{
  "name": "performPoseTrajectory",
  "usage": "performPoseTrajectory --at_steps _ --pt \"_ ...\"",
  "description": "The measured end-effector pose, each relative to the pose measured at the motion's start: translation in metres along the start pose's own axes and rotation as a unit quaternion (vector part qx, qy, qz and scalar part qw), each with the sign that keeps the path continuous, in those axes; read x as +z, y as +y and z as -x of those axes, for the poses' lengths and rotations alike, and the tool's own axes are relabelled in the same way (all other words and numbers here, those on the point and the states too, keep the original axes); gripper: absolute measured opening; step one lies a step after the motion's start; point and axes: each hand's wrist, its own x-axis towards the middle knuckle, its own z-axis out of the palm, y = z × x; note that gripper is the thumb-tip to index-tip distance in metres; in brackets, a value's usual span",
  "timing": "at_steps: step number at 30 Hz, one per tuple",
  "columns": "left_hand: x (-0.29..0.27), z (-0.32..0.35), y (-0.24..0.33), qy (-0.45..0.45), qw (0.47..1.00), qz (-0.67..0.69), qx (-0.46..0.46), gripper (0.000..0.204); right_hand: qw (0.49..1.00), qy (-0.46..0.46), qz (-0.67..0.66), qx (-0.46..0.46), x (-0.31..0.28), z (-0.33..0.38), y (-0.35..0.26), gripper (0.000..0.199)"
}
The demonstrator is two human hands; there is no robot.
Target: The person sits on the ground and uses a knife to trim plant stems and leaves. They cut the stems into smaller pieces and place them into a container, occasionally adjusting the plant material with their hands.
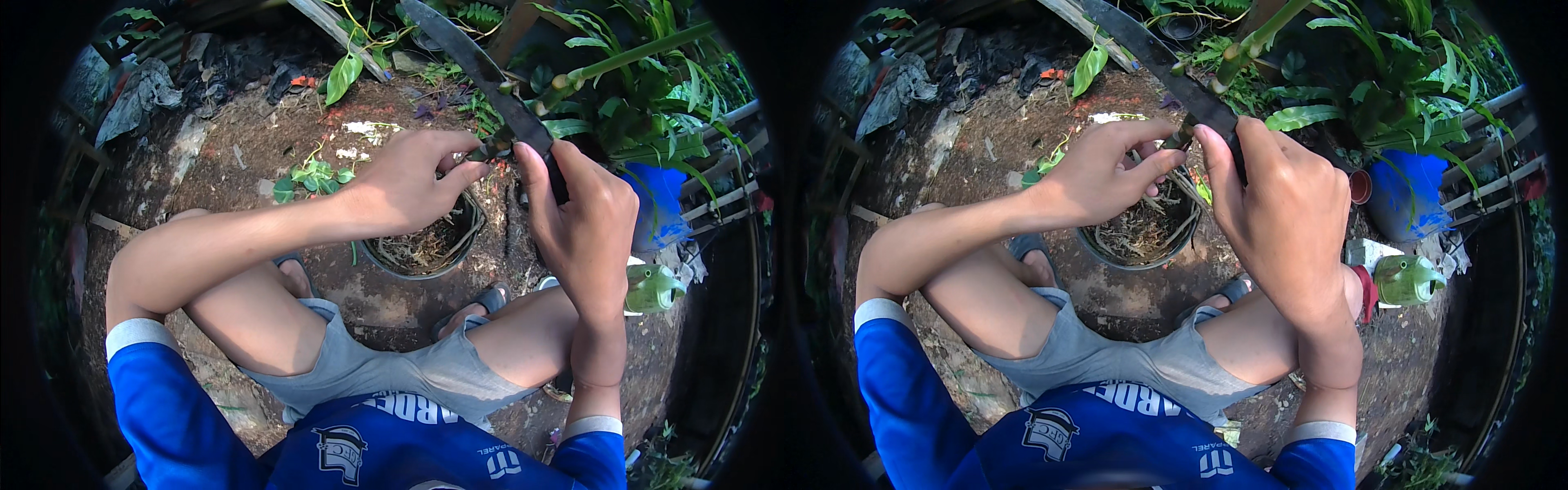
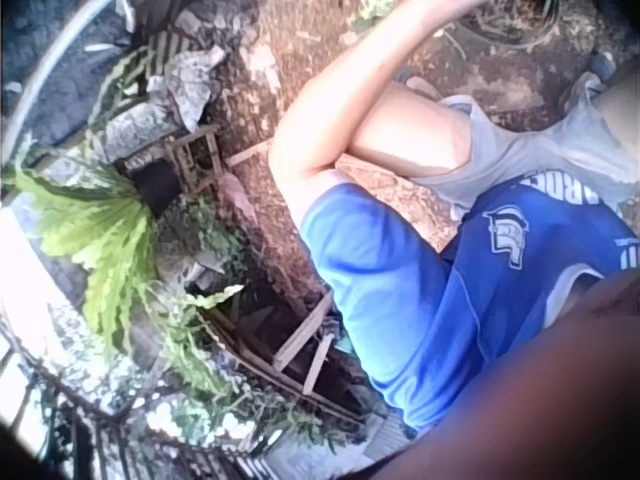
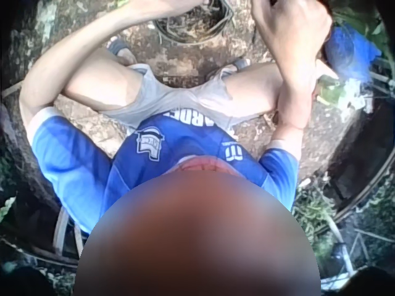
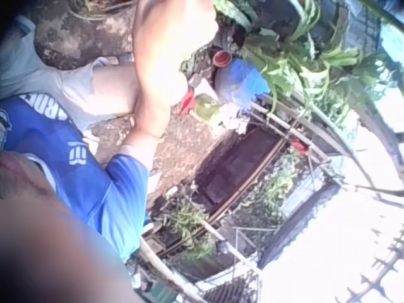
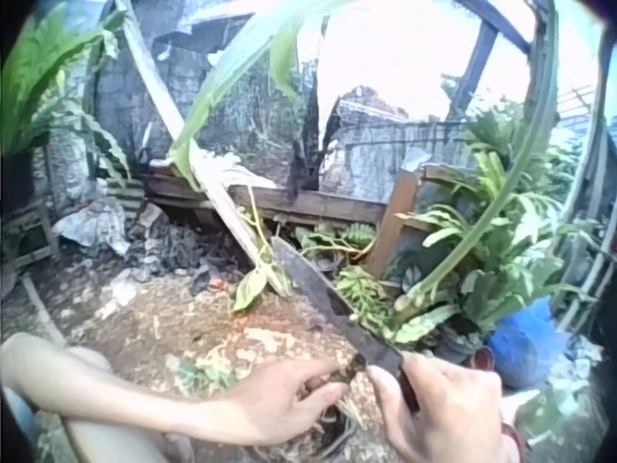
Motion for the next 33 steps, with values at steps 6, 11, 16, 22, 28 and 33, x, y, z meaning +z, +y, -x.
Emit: performPoseTrajectory --at_steps 6,11,16,22,28,33 --pt "0.002 0.001 -0.003 0.008 1.0 0.016 -0.016 0.037 1.0 0.01 -0.009 0.002 0.003 0.0 -0.002 0.036" --pt "0.006 0.003 -0.004 0.013 0.999 0.025 -0.016 0.036 1.0 -0.013 -0.009 0.012 0.002 0.001 -0.003 0.036" --pt "0.008 0.004 -0.003 0.014 0.997 0.057 -0.055 0.039 1.0 -0.01 0.001 0.015 0.001 0.003 -0.003 0.034" --pt "0.003 0.005 -0.004 0.022 0.999 0.011 -0.046 0.038 1.0 -0.003 -0.002 0.017 -0.002 0.006 0.001 0.032" --pt "0.0 0.005 -0.01 0.048 0.999 -0.016 0.01 0.037 1.0 0.011 0.014 0.01 0.0 0.011 0.003 0.025" --pt "0.0 0.004 -0.01 0.045 0.999 -0.021 0.015 0.034 0.998 0.039 0.049 -0.013 0.002 0.013 0.005 0.023"
